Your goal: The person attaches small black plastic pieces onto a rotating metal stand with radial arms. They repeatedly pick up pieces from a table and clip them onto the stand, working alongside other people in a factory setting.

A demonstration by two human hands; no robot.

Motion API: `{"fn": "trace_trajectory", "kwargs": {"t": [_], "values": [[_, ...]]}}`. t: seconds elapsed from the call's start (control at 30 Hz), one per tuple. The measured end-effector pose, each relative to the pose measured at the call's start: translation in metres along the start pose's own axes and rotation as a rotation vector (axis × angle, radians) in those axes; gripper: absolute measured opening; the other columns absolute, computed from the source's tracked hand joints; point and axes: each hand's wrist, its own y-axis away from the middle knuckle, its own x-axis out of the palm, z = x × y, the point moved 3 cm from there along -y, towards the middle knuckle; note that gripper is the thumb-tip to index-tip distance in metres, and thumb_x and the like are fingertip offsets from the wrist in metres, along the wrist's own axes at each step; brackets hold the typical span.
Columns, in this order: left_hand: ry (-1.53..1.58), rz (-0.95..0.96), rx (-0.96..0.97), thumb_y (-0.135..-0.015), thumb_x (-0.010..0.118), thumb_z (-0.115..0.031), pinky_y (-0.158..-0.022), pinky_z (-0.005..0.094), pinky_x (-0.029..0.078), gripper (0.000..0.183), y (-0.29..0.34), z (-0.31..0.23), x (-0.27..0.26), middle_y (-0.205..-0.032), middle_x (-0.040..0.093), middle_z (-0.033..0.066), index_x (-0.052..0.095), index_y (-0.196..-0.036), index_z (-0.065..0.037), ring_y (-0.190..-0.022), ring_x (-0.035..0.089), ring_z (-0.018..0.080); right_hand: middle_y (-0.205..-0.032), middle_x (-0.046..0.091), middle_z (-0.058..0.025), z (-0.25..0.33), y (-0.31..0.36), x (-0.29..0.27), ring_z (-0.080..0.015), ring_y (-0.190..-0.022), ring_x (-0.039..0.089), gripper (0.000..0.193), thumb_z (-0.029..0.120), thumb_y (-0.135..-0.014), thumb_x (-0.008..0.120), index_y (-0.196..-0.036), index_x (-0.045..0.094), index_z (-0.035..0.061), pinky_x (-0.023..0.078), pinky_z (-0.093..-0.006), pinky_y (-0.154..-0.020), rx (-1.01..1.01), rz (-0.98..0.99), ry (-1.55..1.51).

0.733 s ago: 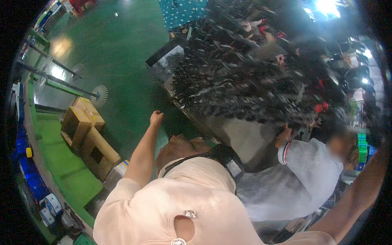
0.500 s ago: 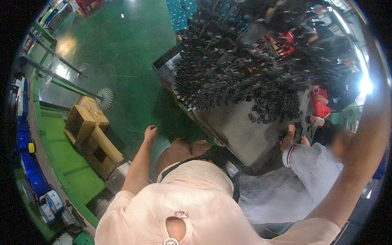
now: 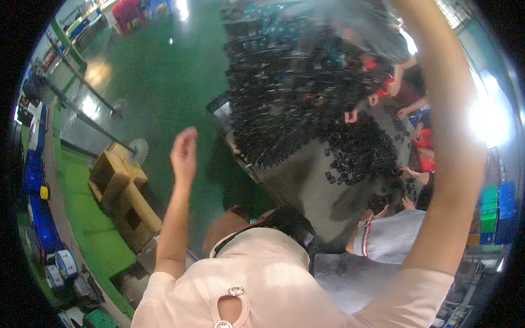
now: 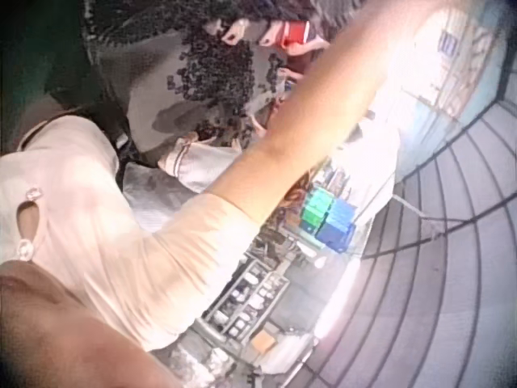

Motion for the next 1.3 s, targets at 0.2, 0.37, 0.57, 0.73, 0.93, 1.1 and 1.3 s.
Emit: {"fn": "trace_trajectory", "kwargs": {"t": [0.2, 0.37, 0.57, 0.73, 0.93, 1.1, 1.3], "values": [[-0.334, 0.35, 1.324, -0.083, 0.068, -0.022, -0.11, 0.047, 0.032, 0.053, -0.075, -0.323, 0.079, -0.133, 0.053, 0.0179, 0.055, -0.129, 0.001, -0.132, 0.043, 0.0375, -0.058, 0.039, 0.0081, -0.014, -0.022, -0.028, -0.0048, -0.048, 0.039, 0.007, 0.014, -0.094, 0.058, -0.093, 0.054, 0.008, 0.041, -0.0247, -0.05, 0.212, 0.25, -0.121], [-0.639, 0.806, 1.212, -0.081, 0.071, -0.018, -0.112, 0.0437, 0.031, 0.067, -0.092, -0.368, 0.122, -0.144, 0.044, 0.0146, 0.044, -0.14, -0.004, -0.136, 0.039, 0.0339, -0.06, 0.045, 0.0064, -0.01, -0.014, 0.014, -0.007, -0.049, 0.043, 0.009, 0.016, -0.095, 0.059, -0.092, 0.055, 0.0088, 0.044, -0.0255, -0.051, 0.173, 0.511, -0.25], [-0.678, 1.106, 1.016, -0.08, 0.071, -0.021, -0.112, 0.0417, 0.033, 0.074, -0.093, -0.37, 0.155, -0.149, 0.038, 0.0158, 0.038, -0.144, -0.008, -0.138, 0.035, 0.0334, -0.062, 0.048, 0.0049, 0.0, -0.001, 0.0, -0.0068, -0.051, 0.046, 0.02, 0.018, -0.09, 0.068, -0.099, 0.058, 0.0022, 0.044, -0.0249, -0.052, 0.136, 0.452, -0.218], [-0.704, 1.112, 1.05, -0.079, 0.071, -0.025, -0.11, 0.0432, 0.034, 0.073, -0.094, -0.38, 0.172, -0.146, 0.04, 0.019, 0.041, -0.142, -0.005, -0.135, 0.038, 0.0361, -0.058, 0.054, 0.0006, -0.001, -0.001, -0.013, -0.009, -0.047, 0.05, 0.027, 0.026, -0.087, 0.072, -0.088, 0.065, -0.0002, 0.043, -0.0241, -0.046, 0.12, 0.409, -0.155], [-0.721, 1.086, 1.069, -0.083, 0.068, -0.024, -0.107, 0.0435, 0.037, 0.065, -0.094, -0.373, 0.195, -0.144, 0.044, 0.0194, 0.044, -0.14, -0.004, -0.13, 0.044, 0.0371, -0.072, 0.065, -0.0098, 0.003, 0.008, -0.017, -0.0179, -0.062, 0.062, 0.034, 0.029, -0.087, 0.071, -0.086, 0.065, -0.0037, 0.049, -0.0322, -0.06, -0.172, -0.094, 0.304], [-0.683, 1.069, 1.077, -0.083, 0.068, -0.025, -0.105, 0.0435, 0.038, 0.064, -0.096, -0.37, 0.203, -0.141, 0.046, 0.0192, 0.045, -0.139, -0.004, -0.125, 0.048, 0.0366, -0.069, 0.06, 0.0002, 0.05, 0.107, -0.098, -0.0099, -0.057, 0.052, 0.019, 0.011, -0.092, 0.06, -0.106, 0.066, 0.0008, 0.043, -0.0214, -0.061, -0.504, -0.294, 0.575], [-0.706, 1.131, 1.071, -0.084, 0.067, -0.029, -0.104, 0.0438, 0.039, 0.062, -0.101, -0.372, 0.213, -0.14, 0.048, 0.0191, 0.048, -0.138, -0.004, -0.123, 0.049, 0.0367, -0.081, 0.064, -0.0053, -0.022, 0.2, -0.114, -0.0151, -0.069, 0.058, 0.011, 0.002, -0.081, 0.07, -0.091, 0.068, 0.0066, 0.045, -0.0265, -0.064, -0.336, -0.472, 0.681]]}}
